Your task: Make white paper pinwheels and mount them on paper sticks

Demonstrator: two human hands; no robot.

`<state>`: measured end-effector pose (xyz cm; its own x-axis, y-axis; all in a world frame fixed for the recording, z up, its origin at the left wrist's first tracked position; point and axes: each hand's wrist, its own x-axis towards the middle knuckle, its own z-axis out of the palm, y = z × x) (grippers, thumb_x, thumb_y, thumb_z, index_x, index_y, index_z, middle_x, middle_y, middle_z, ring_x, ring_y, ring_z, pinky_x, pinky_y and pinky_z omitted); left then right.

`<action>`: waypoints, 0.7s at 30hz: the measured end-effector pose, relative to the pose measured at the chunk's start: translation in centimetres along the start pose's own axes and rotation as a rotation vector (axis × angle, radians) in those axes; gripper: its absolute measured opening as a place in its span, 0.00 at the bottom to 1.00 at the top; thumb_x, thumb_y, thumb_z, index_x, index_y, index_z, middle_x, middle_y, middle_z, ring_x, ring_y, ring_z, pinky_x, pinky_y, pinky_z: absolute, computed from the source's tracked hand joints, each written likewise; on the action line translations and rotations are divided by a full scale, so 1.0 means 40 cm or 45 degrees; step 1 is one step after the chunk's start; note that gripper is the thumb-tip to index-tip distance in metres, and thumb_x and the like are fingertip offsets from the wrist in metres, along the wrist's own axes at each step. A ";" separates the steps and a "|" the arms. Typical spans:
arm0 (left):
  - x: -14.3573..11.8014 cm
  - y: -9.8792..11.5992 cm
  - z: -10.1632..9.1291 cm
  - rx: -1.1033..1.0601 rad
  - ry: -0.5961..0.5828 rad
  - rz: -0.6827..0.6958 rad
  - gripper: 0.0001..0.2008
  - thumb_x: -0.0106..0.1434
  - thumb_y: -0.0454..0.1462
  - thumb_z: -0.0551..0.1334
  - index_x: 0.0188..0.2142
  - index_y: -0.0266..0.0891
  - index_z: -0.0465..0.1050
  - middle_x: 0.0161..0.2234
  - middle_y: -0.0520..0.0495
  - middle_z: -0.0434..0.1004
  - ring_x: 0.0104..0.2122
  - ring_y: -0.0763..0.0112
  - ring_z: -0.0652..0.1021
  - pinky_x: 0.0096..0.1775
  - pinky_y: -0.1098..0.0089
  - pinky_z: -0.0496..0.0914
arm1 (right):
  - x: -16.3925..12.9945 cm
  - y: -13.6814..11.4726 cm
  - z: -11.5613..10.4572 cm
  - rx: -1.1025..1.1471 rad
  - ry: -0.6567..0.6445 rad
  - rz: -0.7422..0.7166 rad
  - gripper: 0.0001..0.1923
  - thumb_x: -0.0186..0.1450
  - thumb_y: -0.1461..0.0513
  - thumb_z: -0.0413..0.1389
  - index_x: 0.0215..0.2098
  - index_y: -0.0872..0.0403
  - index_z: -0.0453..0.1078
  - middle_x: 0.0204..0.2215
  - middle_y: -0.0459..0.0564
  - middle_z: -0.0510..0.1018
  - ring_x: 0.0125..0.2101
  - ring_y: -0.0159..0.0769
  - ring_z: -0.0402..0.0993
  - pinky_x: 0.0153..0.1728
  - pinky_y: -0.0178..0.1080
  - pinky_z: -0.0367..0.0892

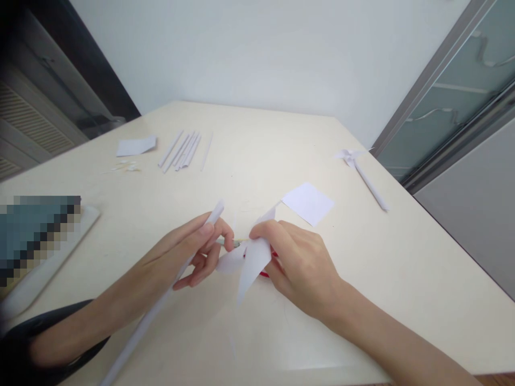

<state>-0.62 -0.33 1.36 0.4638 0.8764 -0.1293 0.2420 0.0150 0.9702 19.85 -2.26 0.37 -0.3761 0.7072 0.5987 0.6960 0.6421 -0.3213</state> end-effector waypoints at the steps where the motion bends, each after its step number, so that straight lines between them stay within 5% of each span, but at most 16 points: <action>1: 0.000 0.001 0.002 0.017 -0.012 -0.011 0.18 0.68 0.48 0.43 0.33 0.42 0.64 0.16 0.58 0.58 0.18 0.77 0.60 0.22 0.74 0.56 | 0.001 -0.001 -0.003 -0.003 0.019 0.011 0.20 0.49 0.75 0.59 0.37 0.53 0.65 0.28 0.40 0.76 0.24 0.24 0.69 0.26 0.27 0.61; 9: 0.002 0.028 0.007 0.311 -0.006 -0.038 0.17 0.67 0.46 0.48 0.25 0.40 0.56 0.23 0.55 0.58 0.20 0.77 0.61 0.20 0.74 0.57 | 0.005 -0.001 -0.012 -0.012 0.085 0.074 0.20 0.50 0.75 0.58 0.38 0.53 0.64 0.29 0.39 0.76 0.28 0.23 0.71 0.28 0.25 0.62; 15: 0.009 0.028 0.009 0.419 -0.042 0.027 0.15 0.66 0.43 0.50 0.25 0.39 0.59 0.27 0.54 0.58 0.21 0.78 0.62 0.20 0.74 0.58 | 0.000 -0.001 -0.003 -0.033 0.026 0.063 0.16 0.53 0.71 0.59 0.38 0.52 0.64 0.27 0.38 0.74 0.24 0.23 0.68 0.25 0.26 0.60; 21: 0.008 0.029 0.010 0.418 -0.044 0.026 0.16 0.66 0.43 0.50 0.24 0.40 0.57 0.22 0.56 0.57 0.19 0.77 0.62 0.20 0.74 0.58 | 0.003 0.000 0.000 -0.040 -0.005 0.077 0.14 0.56 0.69 0.57 0.38 0.51 0.63 0.26 0.39 0.74 0.24 0.24 0.69 0.24 0.27 0.60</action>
<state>0.15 -0.21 2.35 0.4989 0.8579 -0.1231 0.4914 -0.1631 0.8555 19.81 -2.20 0.45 -0.3353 0.7457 0.5758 0.7364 0.5886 -0.3334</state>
